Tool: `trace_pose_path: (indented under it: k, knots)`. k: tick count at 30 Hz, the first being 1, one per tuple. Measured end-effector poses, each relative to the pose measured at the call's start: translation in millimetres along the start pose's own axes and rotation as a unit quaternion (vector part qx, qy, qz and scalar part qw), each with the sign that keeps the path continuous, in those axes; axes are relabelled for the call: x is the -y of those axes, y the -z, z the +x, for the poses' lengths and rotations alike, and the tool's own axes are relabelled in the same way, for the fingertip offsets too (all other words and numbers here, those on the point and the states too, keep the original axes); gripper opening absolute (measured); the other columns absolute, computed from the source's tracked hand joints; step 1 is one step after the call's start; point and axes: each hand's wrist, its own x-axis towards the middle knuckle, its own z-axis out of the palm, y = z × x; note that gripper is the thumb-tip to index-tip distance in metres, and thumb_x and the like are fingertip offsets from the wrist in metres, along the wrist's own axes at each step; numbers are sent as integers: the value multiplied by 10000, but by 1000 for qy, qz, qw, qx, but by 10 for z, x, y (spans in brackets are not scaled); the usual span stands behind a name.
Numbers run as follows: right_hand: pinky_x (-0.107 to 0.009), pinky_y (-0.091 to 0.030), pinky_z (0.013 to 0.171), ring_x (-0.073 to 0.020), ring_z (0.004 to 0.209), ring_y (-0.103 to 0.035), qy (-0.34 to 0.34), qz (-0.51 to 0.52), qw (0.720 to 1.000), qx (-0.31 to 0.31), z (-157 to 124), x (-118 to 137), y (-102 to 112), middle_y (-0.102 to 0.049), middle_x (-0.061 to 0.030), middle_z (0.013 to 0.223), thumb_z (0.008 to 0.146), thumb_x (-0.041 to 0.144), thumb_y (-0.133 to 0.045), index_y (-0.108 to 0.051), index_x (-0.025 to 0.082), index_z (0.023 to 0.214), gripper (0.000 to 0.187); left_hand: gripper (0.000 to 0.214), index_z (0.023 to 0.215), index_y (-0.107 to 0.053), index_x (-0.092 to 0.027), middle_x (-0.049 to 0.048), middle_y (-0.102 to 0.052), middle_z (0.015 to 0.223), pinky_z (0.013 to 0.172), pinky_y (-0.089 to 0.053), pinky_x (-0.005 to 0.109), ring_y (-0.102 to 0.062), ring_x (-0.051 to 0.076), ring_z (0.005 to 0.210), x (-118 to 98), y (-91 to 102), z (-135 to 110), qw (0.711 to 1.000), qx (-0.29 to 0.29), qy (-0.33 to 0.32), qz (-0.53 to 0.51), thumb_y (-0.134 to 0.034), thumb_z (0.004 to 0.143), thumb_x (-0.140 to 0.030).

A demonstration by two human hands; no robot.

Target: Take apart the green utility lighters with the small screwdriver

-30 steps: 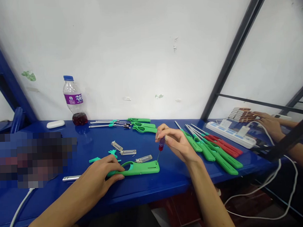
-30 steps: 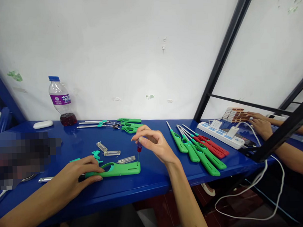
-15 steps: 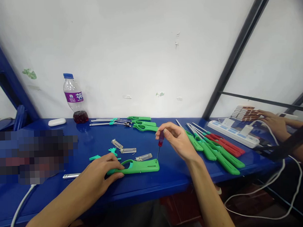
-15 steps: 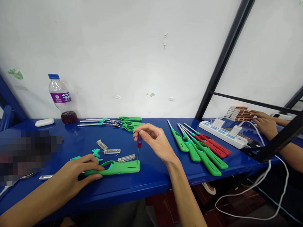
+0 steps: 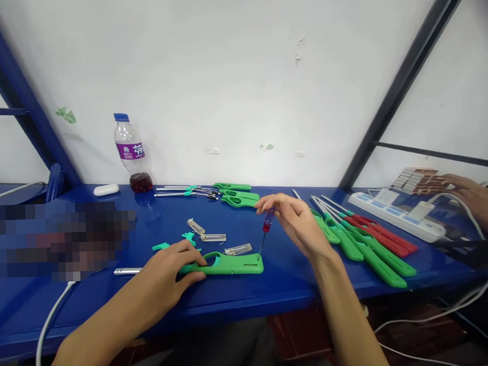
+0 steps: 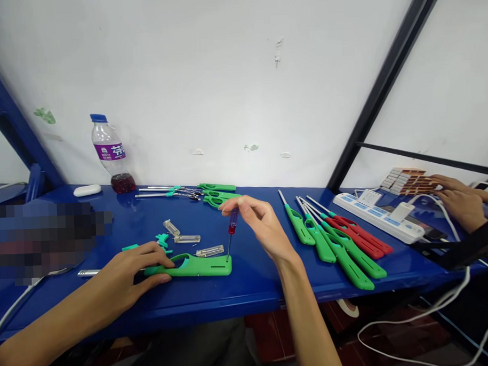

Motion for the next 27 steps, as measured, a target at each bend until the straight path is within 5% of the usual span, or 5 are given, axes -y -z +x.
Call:
trace_pose_path:
  k: [9, 14, 19, 27]
  knots:
    - [-347, -488, 865, -193, 949, -637, -19, 24, 999, 12, 15, 18, -10, -699, -35, 980, 1032, 417, -637, -769, 275, 917, 226, 182, 1024, -743, -316, 15, -689, 1094, 886, -504, 364, -671, 256, 1013, 6, -14, -18, 1000, -8, -9, 4, -591, 970, -400]
    - [-341, -509, 795, -188, 894, -605, 10, 48, 998, 27, 7, 23, -4, -654, -25, 960, 893, 380, -820, -810, 294, 853, 95, 204, 1045, -741, -334, 11, -685, 1107, 861, -512, 353, -673, 256, 1009, 46, -37, -24, 1000, -16, -10, -3, -578, 985, -441]
    - [-344, -517, 836, -186, 926, -674, -8, 31, 998, 51, 7, 14, -27, -737, -27, 946, 1033, 352, -650, -808, 321, 1127, 186, 200, 1049, -741, -325, 18, -692, 1104, 874, -518, 349, -675, 261, 1021, 23, -38, -30, 999, -27, -19, 7, -581, 991, -430]
    - [-325, -520, 818, -188, 936, -641, -27, 18, 999, 21, 4, 58, -41, -693, -34, 1019, 962, 378, -733, -778, 272, 990, 119, 189, 1061, -725, -301, 35, -691, 1105, 884, -532, 361, -672, 265, 1044, -72, 20, -44, 999, -10, -19, 28, -562, 999, -373]
